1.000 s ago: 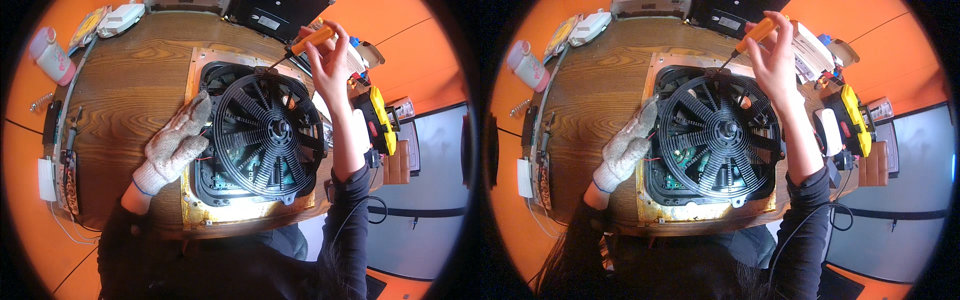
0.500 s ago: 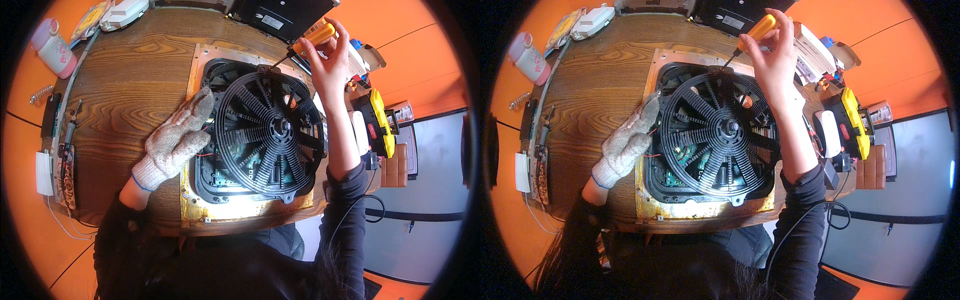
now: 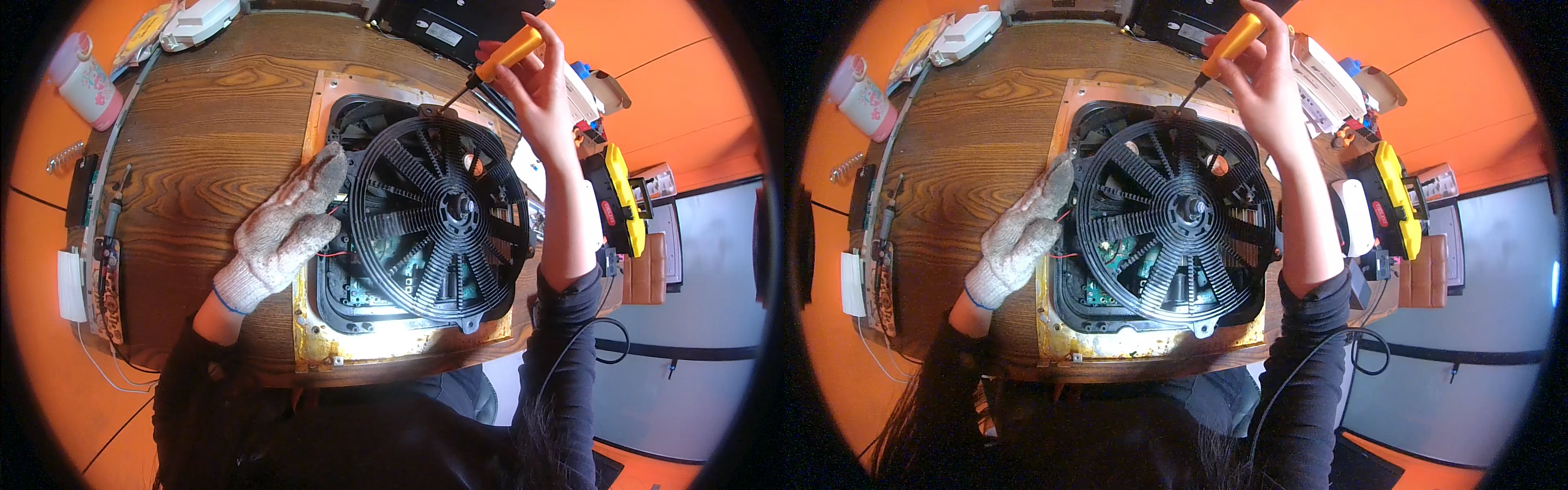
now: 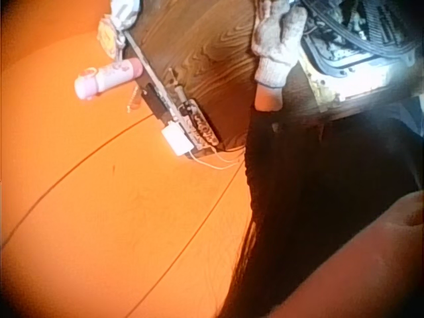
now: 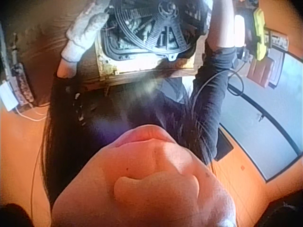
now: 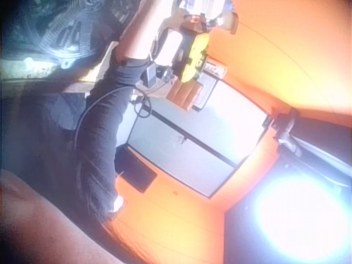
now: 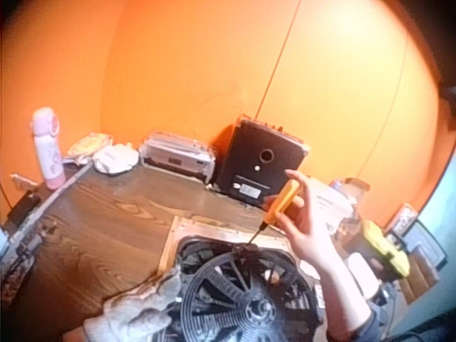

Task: The person disassembles a small appliance by removing screws and prying off a cover, then uses a screwdriver to adjust internal components. They place the unit aside and briefly handle a white plastic box before returning to the work area.

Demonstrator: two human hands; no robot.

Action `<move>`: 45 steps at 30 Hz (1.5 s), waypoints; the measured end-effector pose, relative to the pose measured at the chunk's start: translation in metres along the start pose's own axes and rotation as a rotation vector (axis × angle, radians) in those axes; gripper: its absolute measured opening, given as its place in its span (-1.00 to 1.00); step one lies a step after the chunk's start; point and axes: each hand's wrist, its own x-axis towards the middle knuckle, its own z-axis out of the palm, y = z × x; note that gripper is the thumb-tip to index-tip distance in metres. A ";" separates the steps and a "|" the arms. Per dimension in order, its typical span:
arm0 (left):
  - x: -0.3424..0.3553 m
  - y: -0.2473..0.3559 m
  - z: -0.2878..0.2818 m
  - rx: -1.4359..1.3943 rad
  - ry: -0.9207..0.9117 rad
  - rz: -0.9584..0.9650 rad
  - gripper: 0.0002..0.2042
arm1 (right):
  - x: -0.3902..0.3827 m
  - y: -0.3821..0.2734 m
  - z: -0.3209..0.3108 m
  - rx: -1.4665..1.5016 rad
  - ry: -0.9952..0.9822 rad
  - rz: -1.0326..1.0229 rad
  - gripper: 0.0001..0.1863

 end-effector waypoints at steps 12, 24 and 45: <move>0.001 -0.001 -0.001 0.136 -0.042 0.096 -0.43 | -0.007 -0.009 0.005 -0.229 0.150 0.073 -0.35; 0.001 -0.002 0.000 -0.018 0.011 -0.020 -0.45 | 0.004 -0.002 0.006 -0.197 0.026 -0.056 -0.30; 0.002 -0.003 0.001 0.079 0.013 -0.005 -0.44 | 0.011 -0.007 -0.007 -0.202 -0.077 -0.039 -0.40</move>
